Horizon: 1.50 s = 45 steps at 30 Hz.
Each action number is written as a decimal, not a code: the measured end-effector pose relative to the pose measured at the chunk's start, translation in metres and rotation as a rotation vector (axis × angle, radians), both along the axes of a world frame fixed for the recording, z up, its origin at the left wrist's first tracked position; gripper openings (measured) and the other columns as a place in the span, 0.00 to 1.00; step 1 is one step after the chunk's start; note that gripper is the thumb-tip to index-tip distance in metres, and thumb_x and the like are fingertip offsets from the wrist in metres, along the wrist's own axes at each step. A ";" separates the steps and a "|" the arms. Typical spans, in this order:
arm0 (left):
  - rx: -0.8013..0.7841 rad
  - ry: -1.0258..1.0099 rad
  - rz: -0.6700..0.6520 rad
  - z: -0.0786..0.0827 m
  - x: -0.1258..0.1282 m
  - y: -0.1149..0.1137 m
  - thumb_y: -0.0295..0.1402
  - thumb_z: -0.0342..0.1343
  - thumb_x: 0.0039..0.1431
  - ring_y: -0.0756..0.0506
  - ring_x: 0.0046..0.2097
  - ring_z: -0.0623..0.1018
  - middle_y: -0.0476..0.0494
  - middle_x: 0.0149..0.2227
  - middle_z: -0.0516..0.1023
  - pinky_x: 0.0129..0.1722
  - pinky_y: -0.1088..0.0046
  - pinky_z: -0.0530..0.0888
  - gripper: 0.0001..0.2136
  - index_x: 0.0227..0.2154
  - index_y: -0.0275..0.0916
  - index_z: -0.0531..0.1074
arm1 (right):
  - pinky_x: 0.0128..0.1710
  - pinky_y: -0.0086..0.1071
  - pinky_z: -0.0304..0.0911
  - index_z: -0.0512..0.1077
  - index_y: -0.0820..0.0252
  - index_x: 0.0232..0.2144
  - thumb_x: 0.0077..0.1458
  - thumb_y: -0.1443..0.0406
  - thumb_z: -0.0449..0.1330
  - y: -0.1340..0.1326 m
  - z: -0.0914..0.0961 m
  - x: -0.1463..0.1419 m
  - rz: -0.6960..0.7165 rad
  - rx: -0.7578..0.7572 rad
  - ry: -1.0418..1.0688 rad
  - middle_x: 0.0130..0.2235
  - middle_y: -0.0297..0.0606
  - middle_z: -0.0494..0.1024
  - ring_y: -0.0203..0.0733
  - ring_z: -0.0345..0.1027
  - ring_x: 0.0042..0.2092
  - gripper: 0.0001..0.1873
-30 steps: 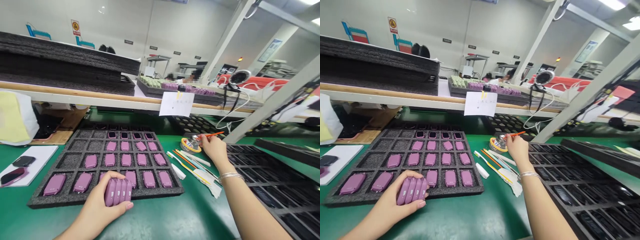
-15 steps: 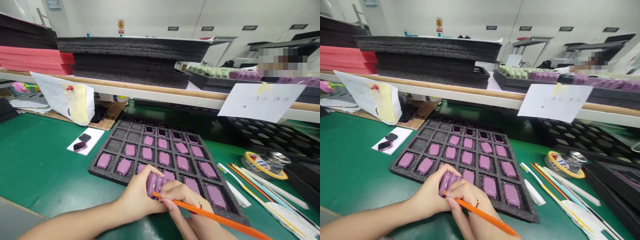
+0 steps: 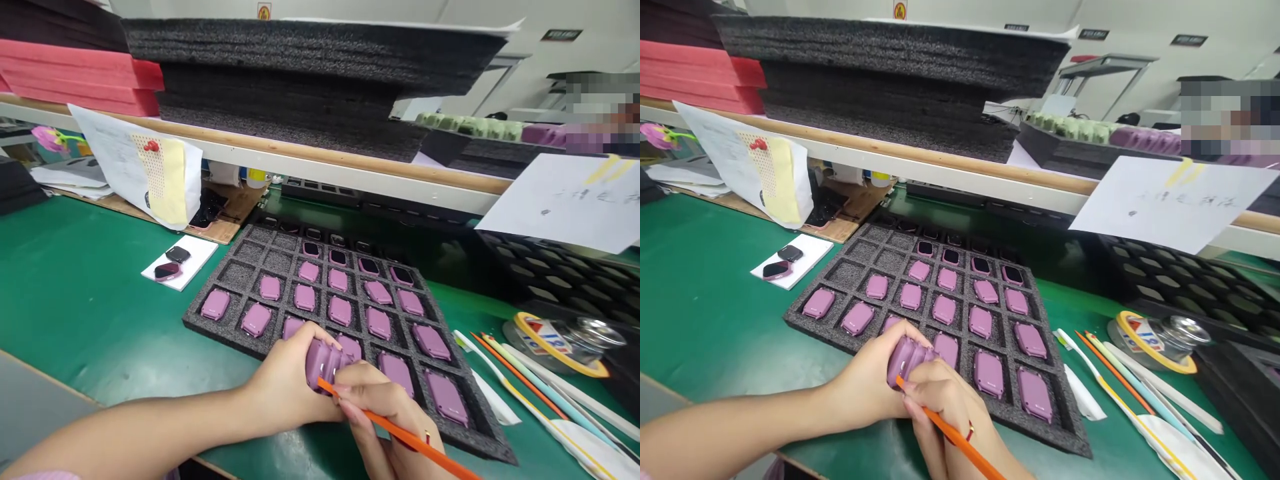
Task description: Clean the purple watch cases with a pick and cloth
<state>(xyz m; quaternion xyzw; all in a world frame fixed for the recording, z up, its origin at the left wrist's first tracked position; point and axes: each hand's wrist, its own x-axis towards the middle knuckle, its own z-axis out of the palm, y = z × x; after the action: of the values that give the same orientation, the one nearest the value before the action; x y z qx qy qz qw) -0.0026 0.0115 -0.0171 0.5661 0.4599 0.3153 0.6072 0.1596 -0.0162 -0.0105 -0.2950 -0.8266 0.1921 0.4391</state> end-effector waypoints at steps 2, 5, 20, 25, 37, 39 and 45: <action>-0.018 -0.001 0.001 0.002 0.000 0.000 0.40 0.73 0.33 0.48 0.31 0.67 0.54 0.29 0.71 0.31 0.74 0.65 0.29 0.39 0.42 0.67 | 0.34 0.32 0.75 0.64 0.54 0.43 0.66 0.72 0.52 -0.001 -0.003 -0.001 -0.003 0.013 0.004 0.35 0.38 0.76 0.39 0.76 0.34 0.08; -0.039 -0.033 0.000 0.002 0.000 0.000 0.36 0.73 0.32 0.48 0.32 0.68 0.53 0.30 0.73 0.30 0.75 0.65 0.28 0.39 0.42 0.67 | 0.33 0.32 0.74 0.64 0.55 0.44 0.65 0.74 0.52 -0.002 -0.005 -0.001 -0.022 0.048 0.004 0.35 0.39 0.76 0.40 0.75 0.35 0.10; -0.035 -0.003 0.039 -0.002 0.001 -0.002 0.28 0.68 0.38 0.47 0.34 0.74 0.52 0.32 0.76 0.32 0.73 0.68 0.23 0.40 0.42 0.69 | 0.23 0.29 0.67 0.63 0.54 0.44 0.66 0.72 0.50 -0.001 -0.014 -0.008 -0.035 0.201 -0.057 0.29 0.33 0.72 0.36 0.64 0.24 0.09; -0.039 -0.011 0.041 -0.002 0.002 -0.003 0.28 0.67 0.39 0.47 0.33 0.73 0.52 0.31 0.76 0.32 0.73 0.67 0.21 0.39 0.41 0.69 | 0.24 0.30 0.67 0.63 0.55 0.46 0.65 0.73 0.51 0.000 -0.017 -0.009 -0.042 0.238 -0.067 0.30 0.34 0.73 0.37 0.64 0.25 0.11; -0.055 -0.045 0.032 0.000 0.002 -0.003 0.25 0.67 0.36 0.49 0.32 0.72 0.55 0.30 0.75 0.30 0.75 0.66 0.23 0.38 0.41 0.68 | 0.24 0.30 0.66 0.63 0.54 0.46 0.64 0.74 0.51 0.000 -0.013 -0.008 -0.022 0.205 -0.040 0.30 0.34 0.73 0.37 0.63 0.25 0.13; -0.057 -0.058 0.027 0.000 0.002 -0.003 0.24 0.68 0.35 0.50 0.32 0.71 0.56 0.30 0.75 0.31 0.76 0.66 0.24 0.38 0.41 0.68 | 0.24 0.30 0.67 0.63 0.54 0.45 0.64 0.75 0.51 -0.001 -0.009 -0.007 -0.010 0.192 -0.057 0.30 0.34 0.73 0.37 0.63 0.25 0.12; -0.058 -0.059 0.017 0.003 0.001 -0.003 0.24 0.67 0.36 0.50 0.31 0.70 0.57 0.28 0.73 0.30 0.76 0.66 0.23 0.37 0.41 0.67 | 0.26 0.30 0.68 0.61 0.55 0.47 0.63 0.77 0.51 0.000 -0.010 -0.005 0.007 0.180 -0.073 0.31 0.34 0.73 0.36 0.64 0.27 0.14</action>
<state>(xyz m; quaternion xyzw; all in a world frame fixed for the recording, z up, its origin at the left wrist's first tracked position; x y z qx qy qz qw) -0.0012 0.0084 -0.0141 0.5347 0.4555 0.3237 0.6339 0.1549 -0.0167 -0.0202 -0.2582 -0.8571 0.1078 0.4326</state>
